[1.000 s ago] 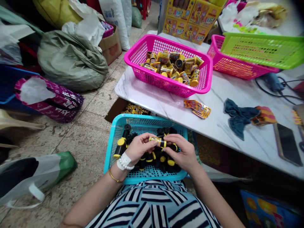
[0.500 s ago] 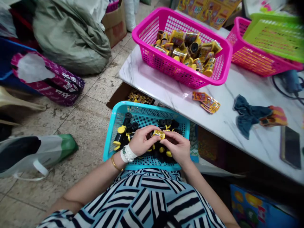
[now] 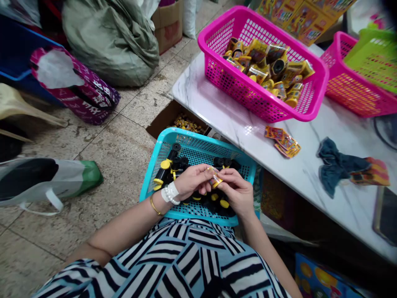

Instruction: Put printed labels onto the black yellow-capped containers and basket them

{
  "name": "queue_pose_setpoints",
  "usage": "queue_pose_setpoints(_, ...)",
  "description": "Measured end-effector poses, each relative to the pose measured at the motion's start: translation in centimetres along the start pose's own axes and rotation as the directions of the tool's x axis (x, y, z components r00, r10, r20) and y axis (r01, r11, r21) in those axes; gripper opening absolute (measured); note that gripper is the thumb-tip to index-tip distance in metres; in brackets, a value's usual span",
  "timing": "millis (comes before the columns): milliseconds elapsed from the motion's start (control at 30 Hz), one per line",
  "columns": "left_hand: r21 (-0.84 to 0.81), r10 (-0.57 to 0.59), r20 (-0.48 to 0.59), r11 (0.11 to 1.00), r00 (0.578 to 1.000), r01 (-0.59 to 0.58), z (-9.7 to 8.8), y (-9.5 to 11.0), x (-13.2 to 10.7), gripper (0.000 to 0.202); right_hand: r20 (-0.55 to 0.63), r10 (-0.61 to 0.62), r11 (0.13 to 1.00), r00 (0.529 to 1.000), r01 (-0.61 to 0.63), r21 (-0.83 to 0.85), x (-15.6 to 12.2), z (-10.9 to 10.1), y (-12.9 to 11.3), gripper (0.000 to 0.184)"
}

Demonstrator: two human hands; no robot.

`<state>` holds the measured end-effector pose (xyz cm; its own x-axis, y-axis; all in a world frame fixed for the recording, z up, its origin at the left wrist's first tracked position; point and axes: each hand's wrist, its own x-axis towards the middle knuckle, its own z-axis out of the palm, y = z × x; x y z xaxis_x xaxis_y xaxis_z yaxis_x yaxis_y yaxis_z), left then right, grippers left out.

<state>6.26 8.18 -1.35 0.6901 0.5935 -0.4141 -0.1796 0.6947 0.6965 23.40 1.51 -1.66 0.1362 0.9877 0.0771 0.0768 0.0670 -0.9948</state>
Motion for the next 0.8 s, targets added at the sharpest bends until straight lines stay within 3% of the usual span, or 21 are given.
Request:
queue_pose_setpoints(67,-0.164,-0.048,0.051,0.985,0.998,0.055,0.3,0.3,-0.1,0.047,-0.079,-0.054,0.998,0.995,0.055,0.014,0.1,0.5,0.1,0.018)
queue_pose_setpoints(167,-0.262,-0.096,0.024,0.960,0.995,0.099,0.5,0.2,-0.1,0.044,-0.121,-0.047,0.999,0.992,0.047,-0.010,0.2,1.1,0.0,0.018)
queue_pose_setpoints(300,-0.291,-0.106,-0.001,0.952,0.994,0.101,0.5,-0.2,0.0,0.046,-0.059,-0.064,0.993,0.996,0.057,-0.106,0.0,1.6,-0.6,0.026)
queue_pose_setpoints(467,-0.247,-0.089,-0.063,0.966,0.994,0.071,1.5,0.1,-0.4,0.046,-0.093,-0.102,0.988,0.990,0.090,-0.126,0.8,1.8,-0.8,0.019)
queue_pose_setpoints(533,-0.236,-0.062,-0.052,0.971,0.997,0.048,1.6,0.2,-0.3,0.051,-0.121,-0.131,0.988,0.984,0.119,-0.103,3.1,1.1,-1.7,0.016)
queue_pose_setpoints(600,-0.202,-0.009,-0.073,0.979,0.997,-0.006,1.3,0.5,-0.1,0.061,-0.179,-0.207,0.975,0.962,0.187,-0.119,6.1,-0.1,-4.0,0.017)
queue_pose_setpoints(667,-0.124,0.036,-0.097,0.991,0.995,-0.048,0.9,0.7,-0.4,0.062,-0.242,-0.329,0.939,0.913,0.288,-0.189,8.7,-1.8,-7.2,0.033)
queue_pose_setpoints(733,0.006,0.081,-0.109,0.997,0.991,-0.081,0.5,0.8,-1.1,0.056,-0.291,-0.403,0.912,0.868,0.354,-0.208,10.4,-3.7,-9.5,0.061)
queue_pose_setpoints(800,0.216,0.123,-0.084,0.971,0.989,-0.103,-0.2,0.4,-2.2,0.047,-0.343,-0.454,0.879,0.822,0.351,-0.322,10.7,-5.6,-9.9,0.053)
